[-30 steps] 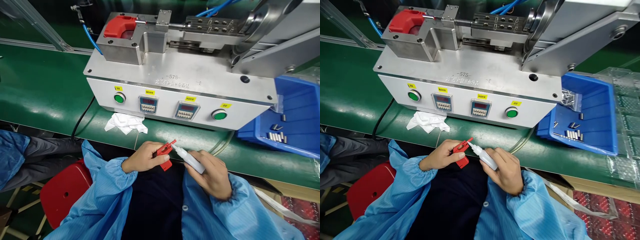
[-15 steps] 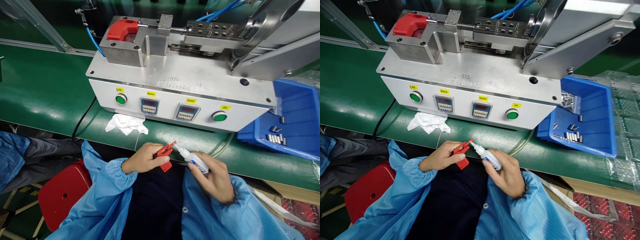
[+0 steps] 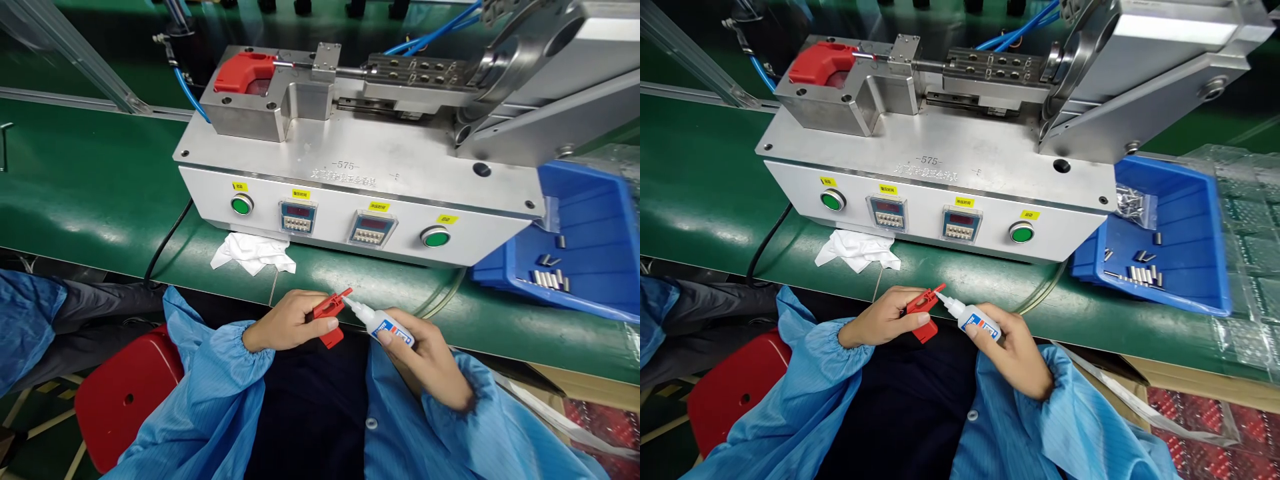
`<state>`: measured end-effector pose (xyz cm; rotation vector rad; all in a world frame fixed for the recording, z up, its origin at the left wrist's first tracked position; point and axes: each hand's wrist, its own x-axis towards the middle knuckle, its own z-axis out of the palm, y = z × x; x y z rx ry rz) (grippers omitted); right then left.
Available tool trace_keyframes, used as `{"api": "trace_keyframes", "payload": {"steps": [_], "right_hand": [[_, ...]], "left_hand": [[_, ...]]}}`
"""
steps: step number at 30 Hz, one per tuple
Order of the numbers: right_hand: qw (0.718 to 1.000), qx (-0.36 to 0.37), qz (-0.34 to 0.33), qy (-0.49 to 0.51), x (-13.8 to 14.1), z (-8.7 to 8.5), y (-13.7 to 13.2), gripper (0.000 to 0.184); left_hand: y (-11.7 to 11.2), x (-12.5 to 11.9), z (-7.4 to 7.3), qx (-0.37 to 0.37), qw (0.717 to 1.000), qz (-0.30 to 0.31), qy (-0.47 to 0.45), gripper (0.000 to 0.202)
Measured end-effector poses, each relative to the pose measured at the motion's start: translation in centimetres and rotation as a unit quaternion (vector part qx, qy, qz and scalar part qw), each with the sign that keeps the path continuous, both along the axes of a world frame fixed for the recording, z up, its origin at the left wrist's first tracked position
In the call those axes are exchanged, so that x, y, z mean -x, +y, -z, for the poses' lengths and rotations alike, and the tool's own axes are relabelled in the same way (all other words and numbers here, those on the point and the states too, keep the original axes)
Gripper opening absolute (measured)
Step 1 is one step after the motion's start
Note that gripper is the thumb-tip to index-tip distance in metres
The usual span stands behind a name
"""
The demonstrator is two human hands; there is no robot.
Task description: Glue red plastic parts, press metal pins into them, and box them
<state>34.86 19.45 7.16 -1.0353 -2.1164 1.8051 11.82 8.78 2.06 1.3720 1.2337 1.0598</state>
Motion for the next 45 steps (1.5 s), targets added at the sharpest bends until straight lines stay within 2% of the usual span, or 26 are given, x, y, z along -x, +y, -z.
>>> {"api": "trace_keyframes", "payload": {"steps": [4, 7, 10, 19, 23, 25, 27, 29, 30, 32, 34, 37, 42, 45], "right_hand": [[0.983, 0.18, 0.039, 0.027, 0.3, 0.3, -0.4, 0.043], [0.952, 0.297, 0.062, 0.043, 0.5, 0.4, -0.4, 0.042], [0.921, 0.381, 0.075, 0.038, 0.6, 0.6, -0.2, 0.041], [0.858, 0.507, 0.065, 0.053, -0.2, 1.1, 0.3, 0.037], [0.858, 0.507, 0.06, 0.053, 0.0, 1.0, 0.1, 0.039], [0.881, 0.465, 0.062, 0.062, 0.0, 0.7, 0.0, 0.04], [0.93, 0.355, 0.06, 0.071, 0.1, 0.3, -0.2, 0.041], [0.986, 0.151, 0.043, 0.059, 0.1, 0.1, -0.4, 0.035], [0.998, 0.028, 0.032, 0.049, 0.1, 0.0, -0.5, 0.028], [0.981, -0.192, 0.011, 0.04, 0.0, 0.1, -0.8, 0.013], [0.947, -0.318, -0.001, 0.053, 0.0, 0.3, -1.0, 0.015], [0.927, -0.371, 0.012, 0.055, -0.1, 0.7, -1.1, 0.02], [0.95, -0.305, 0.056, 0.028, -0.7, 2.0, -0.6, 0.023], [0.941, -0.333, 0.062, 0.026, -0.9, 3.6, 0.3, 0.02]], "left_hand": [[0.0, 0.0, 0.0, 0.015, 1.0, 0.0, 0.009, 0.041], [0.0, 0.0, 0.0, 0.017, 1.0, 0.002, 0.012, 0.043], [0.0, 0.0, 0.0, 0.012, 1.0, 0.003, 0.011, 0.043], [-0.1, 0.1, 0.2, -0.007, 1.0, 0.008, 0.01, 0.042], [-0.1, 0.1, 0.3, -0.012, 1.0, 0.013, 0.005, 0.041], [-0.1, 0.0, 0.3, -0.019, 1.0, 0.01, -0.003, 0.04], [-0.2, 0.0, 0.4, -0.025, 1.0, 0.007, -0.014, 0.038], [-0.1, 0.0, 0.4, -0.026, 0.999, 0.004, -0.024, 0.037], [-0.1, -0.1, 0.5, -0.025, 0.999, 0.003, -0.027, 0.037], [-0.1, -0.1, 0.5, -0.024, 0.999, 0.002, -0.033, 0.038], [-0.1, -0.2, 0.5, -0.024, 0.999, 0.003, -0.039, 0.038], [-0.5, -0.2, 0.4, -0.012, 0.999, -0.012, -0.049, 0.035], [-1.1, 0.4, 1.2, 0.104, 0.988, -0.058, -0.097, 0.032], [-1.4, 1.2, 1.8, 0.151, 0.976, -0.078, -0.139, 0.036]]}}
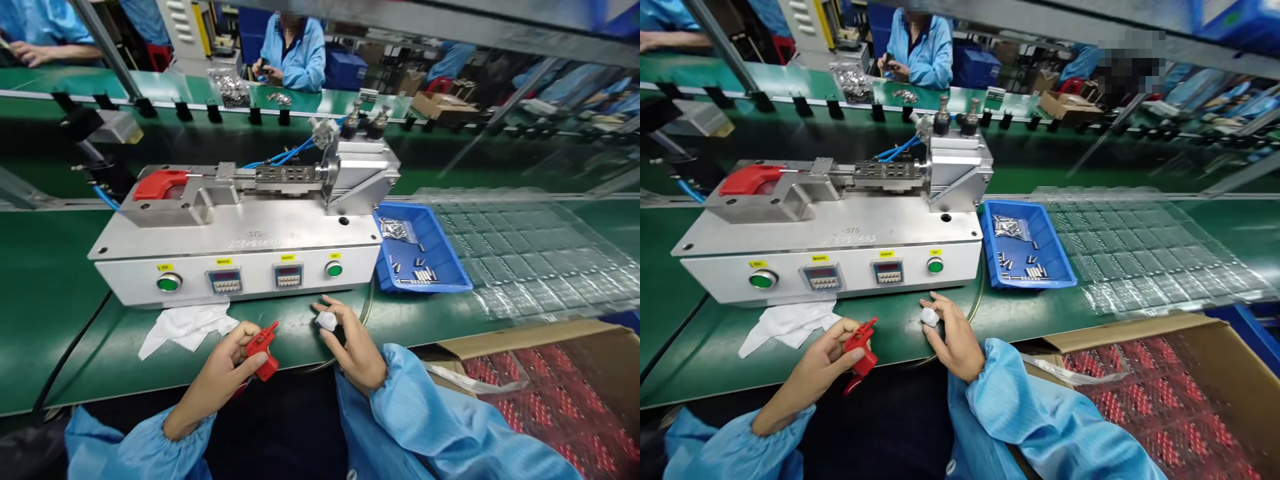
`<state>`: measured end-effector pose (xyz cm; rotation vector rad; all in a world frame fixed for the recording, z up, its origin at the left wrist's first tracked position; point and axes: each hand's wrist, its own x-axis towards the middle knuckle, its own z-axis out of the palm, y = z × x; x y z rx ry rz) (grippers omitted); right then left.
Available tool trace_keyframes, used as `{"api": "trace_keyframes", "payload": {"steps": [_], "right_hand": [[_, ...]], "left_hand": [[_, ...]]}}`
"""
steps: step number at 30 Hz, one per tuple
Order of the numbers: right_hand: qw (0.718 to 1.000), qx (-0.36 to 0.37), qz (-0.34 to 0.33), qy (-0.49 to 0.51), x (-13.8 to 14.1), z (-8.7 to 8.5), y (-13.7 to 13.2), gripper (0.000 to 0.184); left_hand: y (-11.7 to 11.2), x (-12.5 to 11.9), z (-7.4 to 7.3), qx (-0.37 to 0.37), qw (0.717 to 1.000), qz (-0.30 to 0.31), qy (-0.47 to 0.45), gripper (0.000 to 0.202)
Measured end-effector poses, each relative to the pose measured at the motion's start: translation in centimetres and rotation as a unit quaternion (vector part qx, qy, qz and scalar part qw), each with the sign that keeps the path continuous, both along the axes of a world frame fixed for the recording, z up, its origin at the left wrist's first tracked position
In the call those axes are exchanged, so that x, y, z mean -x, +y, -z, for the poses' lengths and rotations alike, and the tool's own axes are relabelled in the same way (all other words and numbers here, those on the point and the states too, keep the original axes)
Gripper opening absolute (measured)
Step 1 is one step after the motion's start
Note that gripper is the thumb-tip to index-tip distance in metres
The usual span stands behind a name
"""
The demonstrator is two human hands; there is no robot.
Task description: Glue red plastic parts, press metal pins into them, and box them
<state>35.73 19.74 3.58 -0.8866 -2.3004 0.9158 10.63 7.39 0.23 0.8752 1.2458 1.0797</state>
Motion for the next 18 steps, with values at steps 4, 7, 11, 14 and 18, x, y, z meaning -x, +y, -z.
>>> {"api": "trace_keyframes", "payload": {"steps": [4, 7, 11, 14, 18], "right_hand": [[0.997, -0.066, 0.023, -0.038, -0.1, 1.4, 0.6, 0.018], [0.994, -0.085, 0.029, -0.062, -0.5, 1.0, 0.3, 0.024], [0.99, -0.129, 0.014, -0.045, -2.4, -2.7, 1.4, 0.037], [0.978, -0.169, 0.08, -0.089, -4.3, -7.2, 5.7, 0.022], [0.915, -0.067, 0.194, -0.347, -5.3, -10.2, 14.3, 0.016]], "left_hand": [[-0.9, 1.2, 0.0, 0.035, 0.997, -0.064, 0.023, 0.053], [-1.6, 1.9, -0.2, 0.055, 0.991, -0.119, 0.02, 0.06], [-2.0, 2.7, 0.0, 0.066, 0.988, -0.14, -0.003, 0.06], [-1.6, 3.1, 0.5, 0.052, 0.992, -0.113, -0.01, 0.059], [-1.0, 2.8, 1.3, 0.009, 0.99, -0.14, -0.002, 0.06]]}}
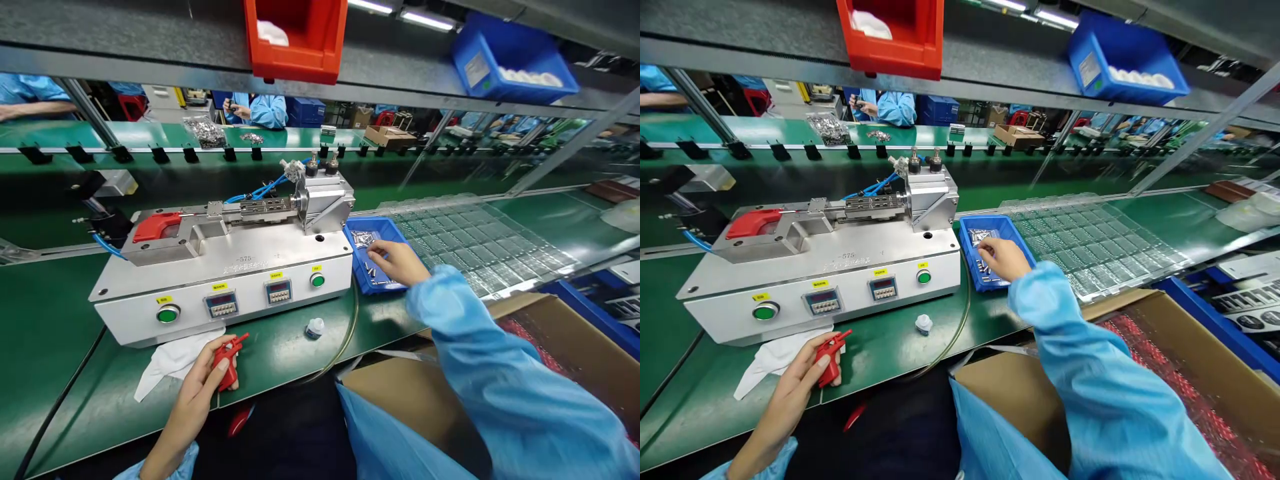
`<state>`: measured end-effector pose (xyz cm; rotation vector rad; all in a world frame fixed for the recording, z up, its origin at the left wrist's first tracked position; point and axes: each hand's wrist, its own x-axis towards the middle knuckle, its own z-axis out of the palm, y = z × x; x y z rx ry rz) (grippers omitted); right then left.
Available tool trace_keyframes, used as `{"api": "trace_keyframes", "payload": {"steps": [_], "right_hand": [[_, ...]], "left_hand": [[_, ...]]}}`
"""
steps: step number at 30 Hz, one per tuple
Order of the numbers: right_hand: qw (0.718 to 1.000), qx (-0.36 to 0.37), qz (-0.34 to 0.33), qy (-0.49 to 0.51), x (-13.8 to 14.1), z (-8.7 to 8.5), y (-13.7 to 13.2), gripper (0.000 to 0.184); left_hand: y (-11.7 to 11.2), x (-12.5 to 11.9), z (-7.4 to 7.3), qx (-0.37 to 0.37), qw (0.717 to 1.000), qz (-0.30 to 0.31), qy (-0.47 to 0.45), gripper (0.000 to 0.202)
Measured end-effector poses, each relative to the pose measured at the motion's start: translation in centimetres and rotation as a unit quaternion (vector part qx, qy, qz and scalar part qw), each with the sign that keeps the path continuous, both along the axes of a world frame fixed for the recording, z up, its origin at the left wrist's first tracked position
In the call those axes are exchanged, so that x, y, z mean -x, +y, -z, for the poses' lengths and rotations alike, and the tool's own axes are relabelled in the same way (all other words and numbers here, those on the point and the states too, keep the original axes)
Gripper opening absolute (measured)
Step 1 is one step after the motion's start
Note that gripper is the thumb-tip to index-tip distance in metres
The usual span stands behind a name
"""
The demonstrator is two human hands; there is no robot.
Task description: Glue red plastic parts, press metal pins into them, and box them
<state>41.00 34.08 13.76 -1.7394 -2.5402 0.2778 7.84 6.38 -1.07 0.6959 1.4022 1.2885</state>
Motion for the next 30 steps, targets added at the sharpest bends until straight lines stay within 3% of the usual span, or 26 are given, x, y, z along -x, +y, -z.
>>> {"api": "trace_keyframes", "payload": {"steps": [2, 4, 7, 9, 11, 15, 18, 22, 25, 28, 30], "right_hand": [[0.998, 0.043, 0.026, -0.049, 0.2, 0.6, 3.4, 0.004], [0.995, 0.072, 0.027, -0.071, 0.5, 1.8, 5.3, 0.014], [0.993, 0.089, -0.004, -0.075, 0.6, 2.9, 6.0, 0.024], [0.994, 0.081, -0.029, -0.061, 0.3, 2.3, 5.6, 0.019], [0.996, 0.063, -0.047, -0.039, -0.1, 0.6, 4.9, 0.006], [0.996, 0.017, -0.08, 0.021, -0.2, -4.8, 2.2, 0.029], [0.983, -0.035, -0.141, 0.112, 1.1, -8.5, -0.6, 0.033], [0.96, -0.057, -0.209, 0.175, 4.7, -11.4, -3.0, 0.039], [0.943, -0.062, -0.256, 0.205, 9.1, -12.2, -2.5, 0.041], [0.913, -0.076, -0.341, 0.209, 16.0, -11.9, -0.5, 0.028], [0.901, -0.084, -0.395, 0.16, 21.7, -11.3, 0.5, 0.017]], "left_hand": [[0.1, -0.5, 0.2, -0.015, 1.0, -0.013, 0.006, 0.06], [0.0, -1.1, 0.2, -0.028, 0.999, -0.026, 0.003, 0.059], [-0.2, -1.8, -0.1, -0.042, 0.998, -0.039, -0.006, 0.058], [-0.2, -1.8, -0.1, -0.046, 0.998, -0.039, -0.015, 0.058], [-0.2, -1.5, 0.3, -0.043, 0.998, -0.028, -0.027, 0.06], [-0.2, -0.7, 1.4, -0.03, 0.999, 0.02, -0.041, 0.066], [0.0, -0.7, 1.6, -0.03, 0.999, 0.014, -0.034, 0.063], [0.5, -1.2, 1.3, -0.063, 0.998, -0.009, -0.005, 0.051], [1.3, -1.4, 1.0, -0.107, 0.994, 0.013, 0.023, 0.042], [2.2, -1.0, 0.6, -0.134, 0.989, 0.038, 0.041, 0.037], [2.5, -0.8, 0.2, -0.134, 0.989, 0.033, 0.048, 0.036]]}}
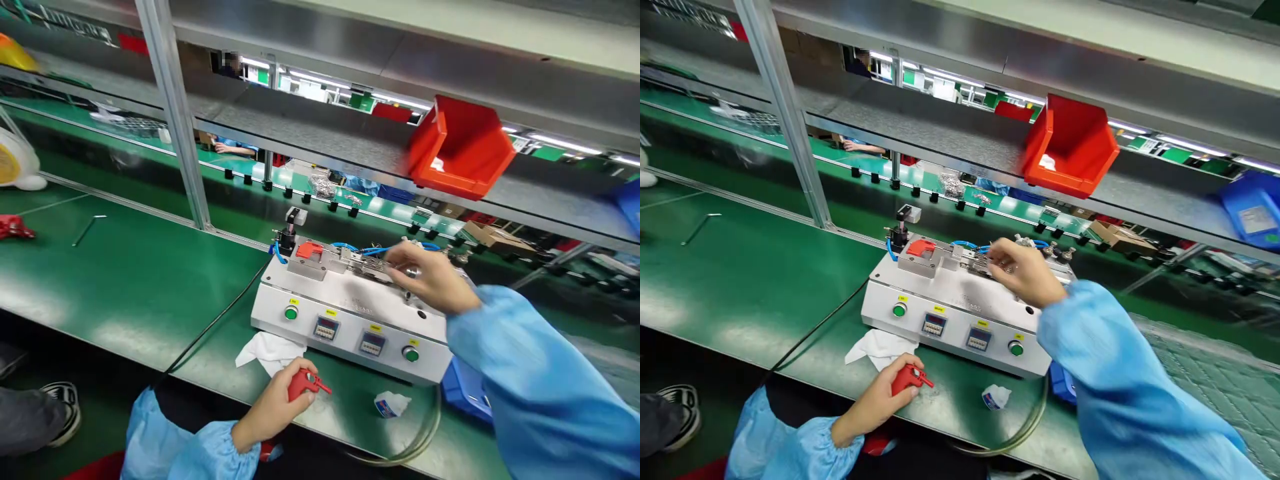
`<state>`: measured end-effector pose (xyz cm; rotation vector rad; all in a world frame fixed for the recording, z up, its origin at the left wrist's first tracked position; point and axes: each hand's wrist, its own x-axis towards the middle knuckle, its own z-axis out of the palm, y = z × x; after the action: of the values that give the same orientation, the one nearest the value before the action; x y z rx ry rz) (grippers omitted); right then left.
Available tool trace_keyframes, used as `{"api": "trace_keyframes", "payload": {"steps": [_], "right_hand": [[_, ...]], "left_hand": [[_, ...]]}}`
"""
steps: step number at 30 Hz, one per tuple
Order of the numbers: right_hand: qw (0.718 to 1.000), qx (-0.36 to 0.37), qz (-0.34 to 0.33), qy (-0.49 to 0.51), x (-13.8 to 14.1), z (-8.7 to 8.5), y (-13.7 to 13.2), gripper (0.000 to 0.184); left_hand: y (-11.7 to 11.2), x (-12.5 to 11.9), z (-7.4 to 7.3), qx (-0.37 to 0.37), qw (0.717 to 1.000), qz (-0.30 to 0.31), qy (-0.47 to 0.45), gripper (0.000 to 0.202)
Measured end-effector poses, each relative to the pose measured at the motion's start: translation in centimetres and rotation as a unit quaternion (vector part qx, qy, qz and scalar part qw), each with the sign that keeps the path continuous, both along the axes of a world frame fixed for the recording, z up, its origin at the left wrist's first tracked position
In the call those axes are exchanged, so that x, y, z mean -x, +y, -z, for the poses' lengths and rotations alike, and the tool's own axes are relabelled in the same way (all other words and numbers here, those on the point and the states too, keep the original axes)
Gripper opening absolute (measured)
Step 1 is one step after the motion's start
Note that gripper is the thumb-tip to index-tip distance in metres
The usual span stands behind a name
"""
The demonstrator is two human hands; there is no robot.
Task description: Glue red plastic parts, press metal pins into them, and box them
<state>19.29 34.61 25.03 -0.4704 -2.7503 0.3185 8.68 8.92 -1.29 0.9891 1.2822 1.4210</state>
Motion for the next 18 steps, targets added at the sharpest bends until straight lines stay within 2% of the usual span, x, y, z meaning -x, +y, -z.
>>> {"api": "trace_keyframes", "payload": {"steps": [3, 6, 8, 11, 15, 18], "right_hand": [[0.993, -0.068, 0.026, -0.09, 7.5, 1.1, 0.9, 0.011], [0.983, -0.105, 0.067, -0.135, 11.4, 2.3, 1.3, 0.016], [0.978, -0.122, 0.081, -0.151, 12.0, 3.1, 1.3, 0.016], [0.968, -0.15, 0.096, -0.176, 11.2, 3.9, 1.0, 0.017], [0.957, -0.164, 0.091, -0.222, 10.7, 3.7, 0.3, 0.028], [0.95, -0.17, 0.102, -0.24, 11.4, 3.2, -0.2, 0.026]], "left_hand": [[0.2, 0.0, -0.2, 0.005, 1.0, -0.014, 0.002, 0.038], [0.1, -0.2, -0.1, 0.002, 1.0, -0.028, 0.011, 0.04], [0.0, -0.3, -0.1, -0.004, 0.999, -0.028, 0.02, 0.04], [-0.1, -0.2, -0.1, -0.003, 0.999, -0.019, 0.033, 0.038], [-0.3, -0.1, -0.3, 0.015, 0.999, -0.005, 0.046, 0.038], [-0.4, -0.1, -0.5, 0.022, 0.998, 0.007, 0.055, 0.037]]}}
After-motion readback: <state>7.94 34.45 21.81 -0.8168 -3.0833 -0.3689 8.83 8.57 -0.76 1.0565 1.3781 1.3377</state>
